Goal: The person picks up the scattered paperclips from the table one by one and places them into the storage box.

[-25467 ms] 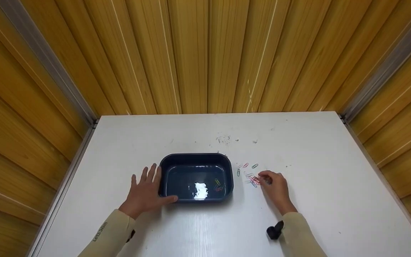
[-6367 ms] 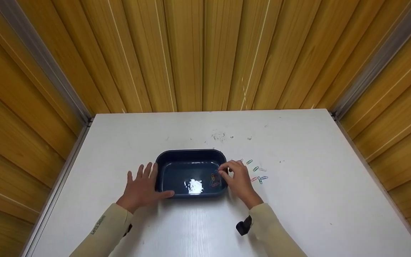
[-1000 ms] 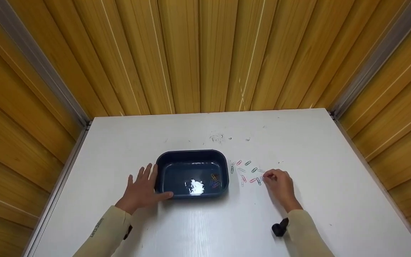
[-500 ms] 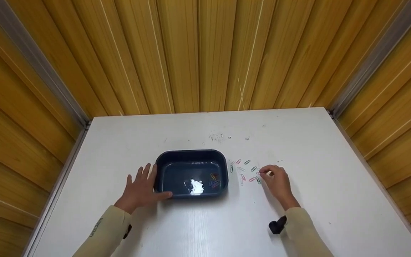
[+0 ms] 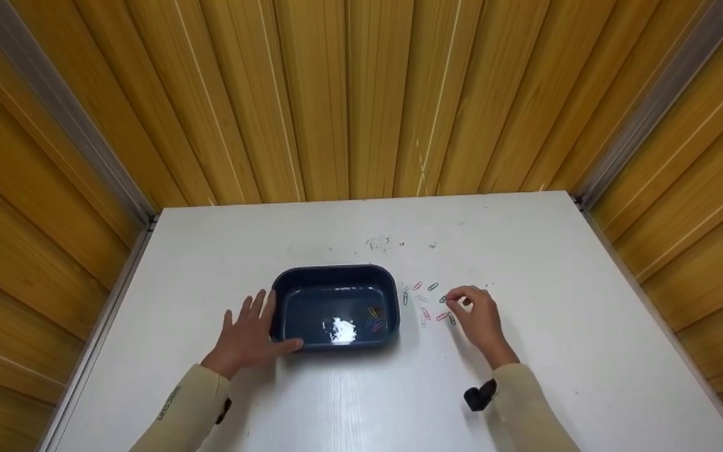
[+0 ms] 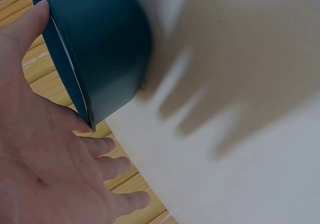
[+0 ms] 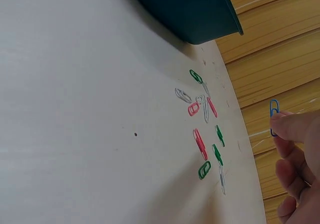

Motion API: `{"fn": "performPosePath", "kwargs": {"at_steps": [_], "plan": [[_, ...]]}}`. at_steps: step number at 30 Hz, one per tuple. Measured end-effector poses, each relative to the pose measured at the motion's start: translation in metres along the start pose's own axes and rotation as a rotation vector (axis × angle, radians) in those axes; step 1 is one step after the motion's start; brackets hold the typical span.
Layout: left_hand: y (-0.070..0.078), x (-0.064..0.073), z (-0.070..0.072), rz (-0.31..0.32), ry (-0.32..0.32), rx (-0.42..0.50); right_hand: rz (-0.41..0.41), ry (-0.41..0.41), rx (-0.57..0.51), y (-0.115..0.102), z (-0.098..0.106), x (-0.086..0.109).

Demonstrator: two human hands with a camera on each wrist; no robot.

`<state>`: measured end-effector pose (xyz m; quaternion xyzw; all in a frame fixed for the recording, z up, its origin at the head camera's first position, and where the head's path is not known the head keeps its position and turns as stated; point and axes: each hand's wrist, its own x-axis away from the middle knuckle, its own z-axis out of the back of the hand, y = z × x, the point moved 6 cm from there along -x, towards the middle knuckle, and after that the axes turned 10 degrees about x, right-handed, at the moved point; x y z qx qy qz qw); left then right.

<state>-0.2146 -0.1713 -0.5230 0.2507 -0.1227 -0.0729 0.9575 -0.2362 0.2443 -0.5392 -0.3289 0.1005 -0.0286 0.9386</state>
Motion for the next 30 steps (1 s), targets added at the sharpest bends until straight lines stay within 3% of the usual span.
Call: {"fn": "performPosePath", "kwargs": {"at_steps": [16, 30], "plan": [[-0.001, -0.001, -0.002, 0.012, -0.001, 0.014, 0.033, 0.001, -0.076, -0.026, -0.007, -0.001], [0.0, -0.005, 0.0, 0.019, -0.01, 0.007, 0.133, 0.015, -0.122, -0.057, -0.021, -0.004]]}}
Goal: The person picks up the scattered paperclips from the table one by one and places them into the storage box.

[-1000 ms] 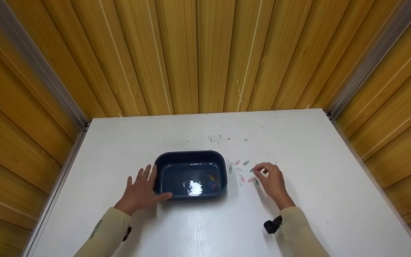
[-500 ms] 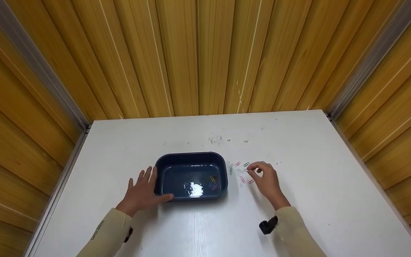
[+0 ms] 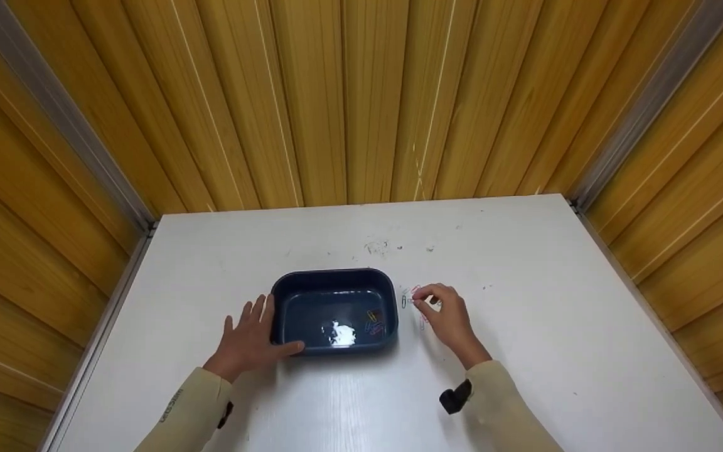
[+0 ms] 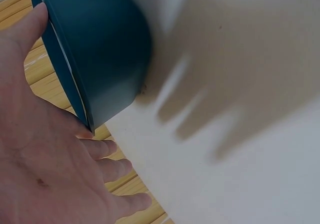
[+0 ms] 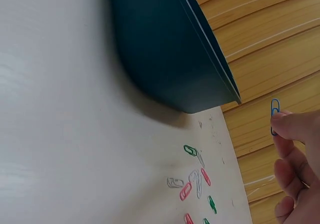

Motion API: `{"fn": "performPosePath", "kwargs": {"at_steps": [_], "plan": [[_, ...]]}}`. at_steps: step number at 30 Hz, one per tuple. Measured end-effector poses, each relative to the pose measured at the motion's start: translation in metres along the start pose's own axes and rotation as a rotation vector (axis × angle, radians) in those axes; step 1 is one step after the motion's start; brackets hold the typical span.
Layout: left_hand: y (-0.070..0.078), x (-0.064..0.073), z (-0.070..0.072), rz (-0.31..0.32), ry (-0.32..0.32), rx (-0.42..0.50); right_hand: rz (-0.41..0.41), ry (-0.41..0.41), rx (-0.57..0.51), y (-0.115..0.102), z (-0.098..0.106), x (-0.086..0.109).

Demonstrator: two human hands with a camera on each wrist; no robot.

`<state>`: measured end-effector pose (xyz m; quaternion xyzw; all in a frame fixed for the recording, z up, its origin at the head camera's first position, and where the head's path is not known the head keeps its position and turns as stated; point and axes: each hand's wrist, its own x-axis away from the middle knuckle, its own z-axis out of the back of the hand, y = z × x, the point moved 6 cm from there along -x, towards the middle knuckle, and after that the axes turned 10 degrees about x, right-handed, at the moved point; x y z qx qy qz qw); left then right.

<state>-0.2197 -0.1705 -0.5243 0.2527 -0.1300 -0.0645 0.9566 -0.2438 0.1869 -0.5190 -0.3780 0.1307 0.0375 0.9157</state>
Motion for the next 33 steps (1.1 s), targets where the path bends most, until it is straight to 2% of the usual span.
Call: {"fn": "performPosePath", "kwargs": {"at_steps": [19, 24, 33], "plan": [[0.0, 0.001, -0.002, 0.008, 0.009, 0.025, 0.065, -0.04, -0.038, -0.021, -0.021, -0.001], [-0.003, -0.002, -0.004, 0.009, 0.02, -0.002, 0.064, -0.051, -0.039, -0.026, -0.026, -0.002], [-0.002, -0.002, -0.006, 0.016, 0.03, 0.013, 0.058, -0.059, -0.057, -0.032, -0.036, -0.001]]}}
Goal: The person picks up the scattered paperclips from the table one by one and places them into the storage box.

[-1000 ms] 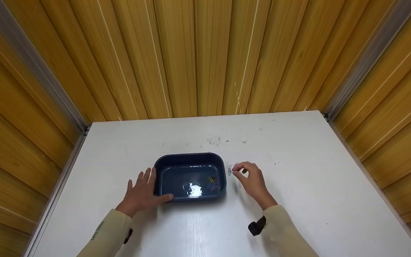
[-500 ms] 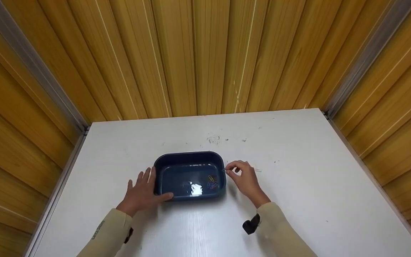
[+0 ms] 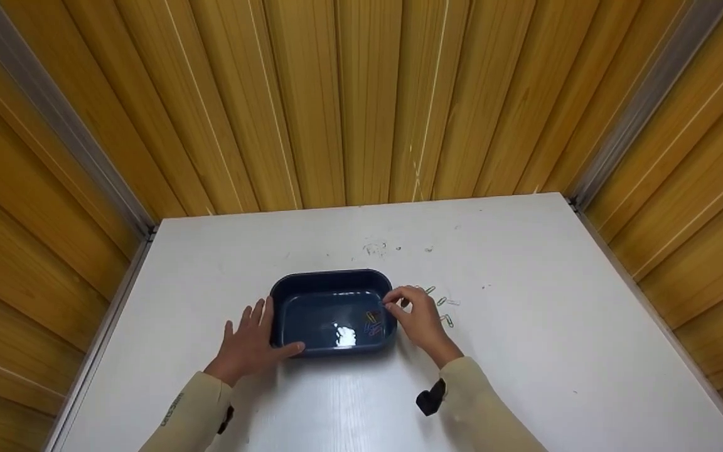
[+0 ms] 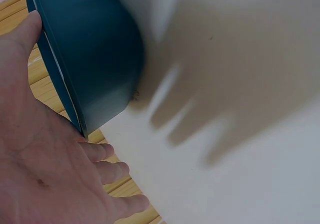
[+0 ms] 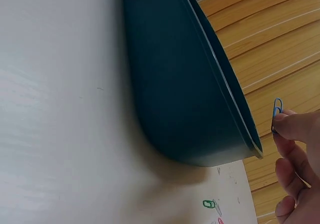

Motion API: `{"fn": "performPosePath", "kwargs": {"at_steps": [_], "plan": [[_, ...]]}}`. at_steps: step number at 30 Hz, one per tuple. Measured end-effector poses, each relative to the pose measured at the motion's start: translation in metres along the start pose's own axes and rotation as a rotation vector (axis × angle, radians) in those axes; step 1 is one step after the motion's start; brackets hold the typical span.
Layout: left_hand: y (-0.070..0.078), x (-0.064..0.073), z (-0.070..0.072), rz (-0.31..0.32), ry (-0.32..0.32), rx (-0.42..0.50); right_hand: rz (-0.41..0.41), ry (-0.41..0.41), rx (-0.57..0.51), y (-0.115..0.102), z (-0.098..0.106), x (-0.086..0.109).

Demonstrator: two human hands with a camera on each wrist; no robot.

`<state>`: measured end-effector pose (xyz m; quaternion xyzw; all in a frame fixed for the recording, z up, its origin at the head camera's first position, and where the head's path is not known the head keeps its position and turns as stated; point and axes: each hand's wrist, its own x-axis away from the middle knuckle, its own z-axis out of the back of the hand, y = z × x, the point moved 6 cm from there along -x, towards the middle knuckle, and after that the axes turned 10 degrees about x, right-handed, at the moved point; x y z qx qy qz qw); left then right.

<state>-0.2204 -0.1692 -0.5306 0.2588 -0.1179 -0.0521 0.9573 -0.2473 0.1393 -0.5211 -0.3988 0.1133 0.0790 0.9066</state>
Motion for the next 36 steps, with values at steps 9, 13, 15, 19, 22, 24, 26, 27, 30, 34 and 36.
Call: {"fn": "performPosePath", "kwargs": {"at_steps": [9, 13, 15, 19, 22, 24, 26, 27, 30, 34, 36], "plan": [[0.001, 0.0, -0.003, -0.004, 0.008, -0.003, -0.002, -0.04, 0.031, -0.001, -0.006, 0.001], [0.002, 0.0, -0.002, -0.005, -0.006, -0.001, -0.009, -0.036, 0.021, 0.001, -0.005, 0.002], [0.002, 0.0, -0.001, -0.003, -0.011, 0.005, -0.013, -0.028, 0.013, 0.002, -0.004, 0.002], [0.001, 0.001, 0.001, 0.0, -0.014, 0.016, -0.012, -0.006, -0.006, 0.005, 0.0, 0.001], [0.0, 0.001, 0.001, -0.004, -0.013, 0.014, -0.01, 0.013, -0.024, 0.008, 0.002, 0.001], [0.0, 0.001, 0.001, -0.002, -0.015, 0.013, -0.007, 0.022, -0.03, 0.011, 0.004, 0.002], [-0.001, 0.0, 0.001, -0.004, -0.01, 0.01, -0.008, 0.026, -0.036, 0.014, 0.006, 0.002], [-0.001, 0.001, 0.0, -0.005, -0.007, 0.007, -0.008, 0.028, -0.04, 0.015, 0.008, 0.003], [-0.002, 0.001, 0.0, -0.013, 0.002, 0.004, -0.012, 0.038, -0.05, 0.018, 0.013, 0.003], [-0.001, 0.002, 0.002, -0.03, 0.01, 0.003, -0.023, 0.057, -0.049, 0.024, 0.022, 0.002], [0.0, 0.003, 0.003, -0.036, 0.009, 0.001, -0.03, 0.063, -0.046, 0.027, 0.027, 0.002]]}}
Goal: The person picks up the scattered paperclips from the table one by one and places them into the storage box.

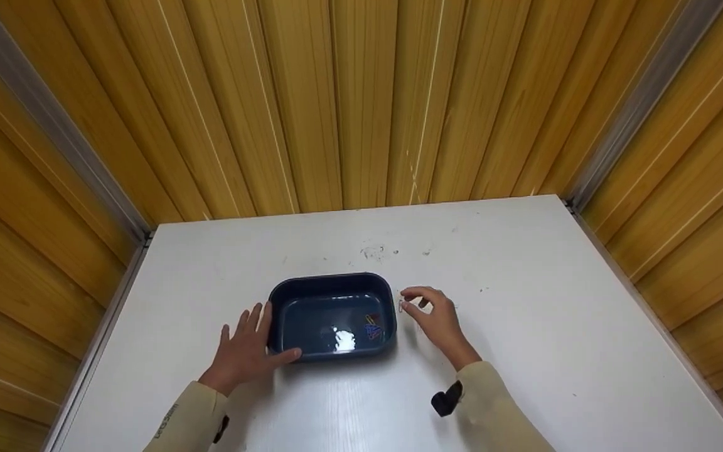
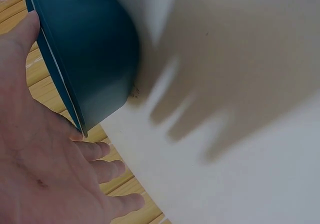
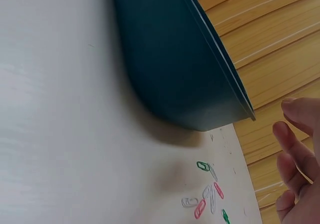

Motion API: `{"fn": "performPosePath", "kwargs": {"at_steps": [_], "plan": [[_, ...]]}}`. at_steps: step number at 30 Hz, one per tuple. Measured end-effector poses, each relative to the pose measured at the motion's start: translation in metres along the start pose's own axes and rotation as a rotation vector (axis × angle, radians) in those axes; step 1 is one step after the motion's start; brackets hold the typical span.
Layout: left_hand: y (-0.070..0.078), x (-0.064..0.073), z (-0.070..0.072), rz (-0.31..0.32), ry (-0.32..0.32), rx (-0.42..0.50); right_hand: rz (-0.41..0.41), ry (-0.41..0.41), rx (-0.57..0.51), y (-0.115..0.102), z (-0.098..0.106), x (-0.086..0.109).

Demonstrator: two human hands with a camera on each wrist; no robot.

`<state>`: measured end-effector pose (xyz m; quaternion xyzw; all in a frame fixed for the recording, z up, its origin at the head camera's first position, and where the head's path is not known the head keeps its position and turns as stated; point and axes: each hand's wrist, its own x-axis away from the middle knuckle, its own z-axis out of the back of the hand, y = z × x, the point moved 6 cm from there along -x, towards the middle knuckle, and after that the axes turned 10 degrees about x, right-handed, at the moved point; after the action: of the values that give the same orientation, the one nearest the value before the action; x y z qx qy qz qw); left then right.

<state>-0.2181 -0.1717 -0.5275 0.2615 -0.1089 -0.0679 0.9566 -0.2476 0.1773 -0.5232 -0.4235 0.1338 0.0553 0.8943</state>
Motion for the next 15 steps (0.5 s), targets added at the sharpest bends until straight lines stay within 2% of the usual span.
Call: {"fn": "performPosePath", "kwargs": {"at_steps": [6, 15], "plan": [[0.002, 0.0, 0.003, -0.005, -0.01, 0.008, -0.037, 0.015, 0.023, 0.011, 0.012, -0.001], [-0.004, -0.005, 0.0, 0.031, -0.037, 0.011, -0.126, 0.013, 0.029, 0.027, 0.027, -0.002]]}}
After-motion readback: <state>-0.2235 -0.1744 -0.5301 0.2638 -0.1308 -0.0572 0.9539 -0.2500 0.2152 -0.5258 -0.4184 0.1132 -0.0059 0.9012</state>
